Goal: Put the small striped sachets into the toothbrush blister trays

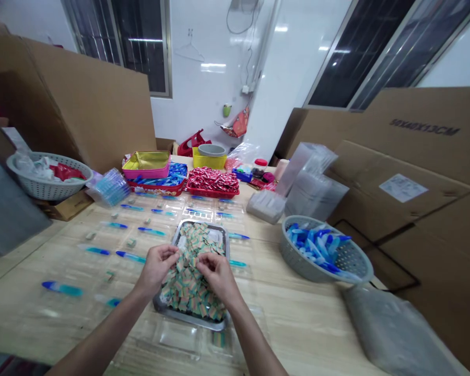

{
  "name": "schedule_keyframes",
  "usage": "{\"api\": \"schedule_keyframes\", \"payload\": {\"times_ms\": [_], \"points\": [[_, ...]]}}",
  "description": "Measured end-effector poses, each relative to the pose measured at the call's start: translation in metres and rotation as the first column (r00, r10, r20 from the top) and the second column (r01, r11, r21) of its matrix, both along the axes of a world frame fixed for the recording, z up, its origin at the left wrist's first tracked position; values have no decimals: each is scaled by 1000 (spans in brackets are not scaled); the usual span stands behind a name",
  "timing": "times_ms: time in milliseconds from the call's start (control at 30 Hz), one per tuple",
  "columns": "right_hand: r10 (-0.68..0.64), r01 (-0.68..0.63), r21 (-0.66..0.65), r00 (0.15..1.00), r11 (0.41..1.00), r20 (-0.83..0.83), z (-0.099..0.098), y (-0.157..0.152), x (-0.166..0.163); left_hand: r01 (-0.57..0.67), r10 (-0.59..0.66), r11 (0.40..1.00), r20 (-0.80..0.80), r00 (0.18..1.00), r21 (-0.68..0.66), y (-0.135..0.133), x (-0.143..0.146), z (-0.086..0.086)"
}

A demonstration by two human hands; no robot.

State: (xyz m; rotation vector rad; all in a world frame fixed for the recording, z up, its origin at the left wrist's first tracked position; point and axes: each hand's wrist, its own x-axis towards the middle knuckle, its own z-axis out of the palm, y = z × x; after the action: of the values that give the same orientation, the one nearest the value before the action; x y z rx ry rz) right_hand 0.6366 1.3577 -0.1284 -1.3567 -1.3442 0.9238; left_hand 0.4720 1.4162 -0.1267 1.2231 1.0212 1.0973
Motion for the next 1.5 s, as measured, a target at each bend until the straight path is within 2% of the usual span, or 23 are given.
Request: {"api": "schedule_keyframes", "payload": {"times_ms": [100,167,233,400,467,633,800,867,1000,1067,1233,1400,1500], "points": [[-42,31,51,972,998,230,-1,3,0,14,-7,998,98,995,-69,2,1,9],[-95,65,112,952,992,292,2,4,0,45,-27,992,147,989,-117,2,1,13],[-122,88,140,958,986,259,7,6,-2,70,-42,985,178,983,-159,1,2,15],[-2,-19,96,976,995,220,11,11,-11,136,-62,959,283,957,-249,-4,2,12],[-8,-19,108,970,994,243,10,13,-14,135,-57,956,289,956,-258,-6,3,11],[-21,-10,128,971,992,237,8,16,-14,94,-27,964,260,965,-249,-8,7,7],[-58,34,89,960,995,276,3,14,-3,-10,76,969,260,963,-246,-3,1,4],[-36,14,72,948,997,315,4,14,1,4,72,965,278,958,-263,-2,-3,5],[-58,-20,192,918,981,392,7,14,-4,70,41,951,347,937,-301,-4,-4,7],[-86,6,215,928,977,362,9,14,-11,70,49,950,367,929,-304,-8,1,8],[-58,20,164,972,986,228,10,14,-22,75,55,951,402,914,-301,-11,11,5],[-123,87,167,967,982,221,9,13,-13,-5,155,943,424,892,-333,-4,6,2],[-146,127,137,979,982,141,6,13,-6,-4,139,940,370,919,-342,-3,4,1]]}}
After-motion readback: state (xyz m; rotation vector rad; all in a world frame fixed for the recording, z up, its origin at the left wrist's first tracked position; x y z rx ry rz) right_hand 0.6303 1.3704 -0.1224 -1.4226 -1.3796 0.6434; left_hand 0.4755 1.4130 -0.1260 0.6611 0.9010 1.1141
